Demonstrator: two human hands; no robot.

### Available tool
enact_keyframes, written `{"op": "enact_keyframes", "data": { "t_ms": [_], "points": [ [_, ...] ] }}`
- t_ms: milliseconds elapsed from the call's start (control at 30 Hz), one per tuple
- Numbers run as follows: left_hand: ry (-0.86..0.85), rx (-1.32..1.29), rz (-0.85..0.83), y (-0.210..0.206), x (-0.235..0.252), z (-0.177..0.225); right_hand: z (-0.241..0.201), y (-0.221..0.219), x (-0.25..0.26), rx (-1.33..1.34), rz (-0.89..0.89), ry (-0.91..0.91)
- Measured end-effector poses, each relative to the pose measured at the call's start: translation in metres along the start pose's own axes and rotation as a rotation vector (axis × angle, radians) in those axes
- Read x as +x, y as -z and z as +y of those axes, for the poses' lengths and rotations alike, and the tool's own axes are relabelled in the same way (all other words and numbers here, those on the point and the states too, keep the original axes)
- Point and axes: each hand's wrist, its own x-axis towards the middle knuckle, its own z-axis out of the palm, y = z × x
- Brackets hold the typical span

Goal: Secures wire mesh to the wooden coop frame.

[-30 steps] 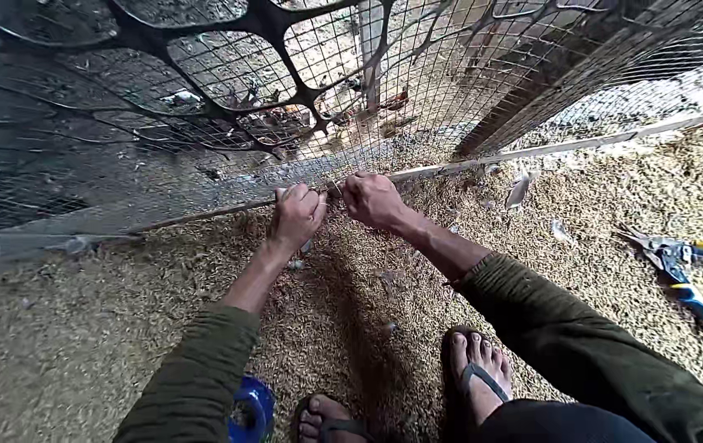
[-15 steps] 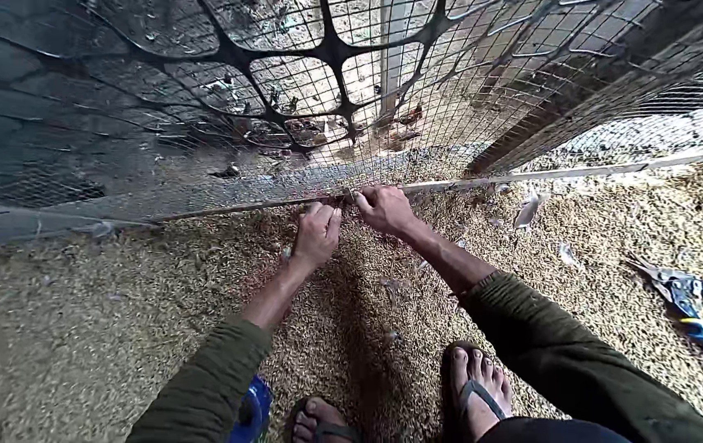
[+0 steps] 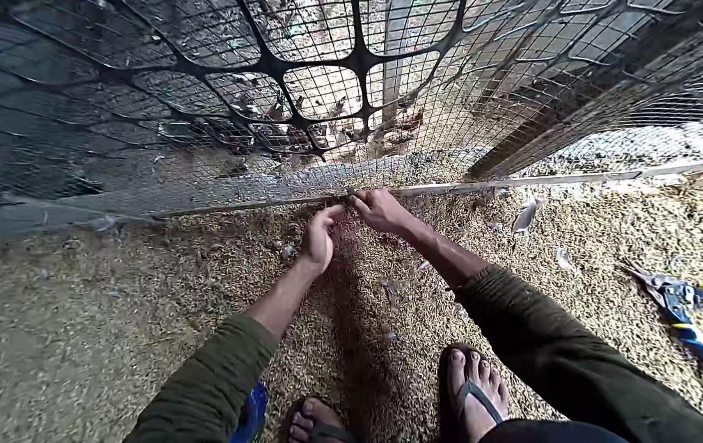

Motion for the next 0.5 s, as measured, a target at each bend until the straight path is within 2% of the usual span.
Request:
{"op": "enact_keyframes", "data": {
  "t_ms": [100, 200, 267, 367, 400, 500],
  "points": [
    [0.078, -0.08, 0.053, 0.0, 0.004, 0.016, 0.004, 0.002, 0.001, 0.022, -0.022, 0.034],
    [0.16, -0.199, 0.038, 0.009, 0.01, 0.03, 0.003, 0.002, 0.001, 0.036, -0.027, 0.047],
    [0.211, -0.164, 0.077, 0.019, 0.01, 0.037, 0.003, 0.003, 0.0, 0.031, -0.035, 0.055],
    [0.104, 0.231, 0.151, 0.018, 0.002, 0.039, 0.004, 0.004, 0.001, 0.004, -0.053, 0.056],
    [0.056, 0.292, 0.146, 0.011, 0.002, 0.036, 0.004, 0.003, 0.002, -0.003, -0.059, 0.056],
    [0.017, 0.195, 0.084, -0.016, 0.008, 0.029, 0.003, -0.003, 0.001, -0.012, -0.014, 0.086]
  ]
}}
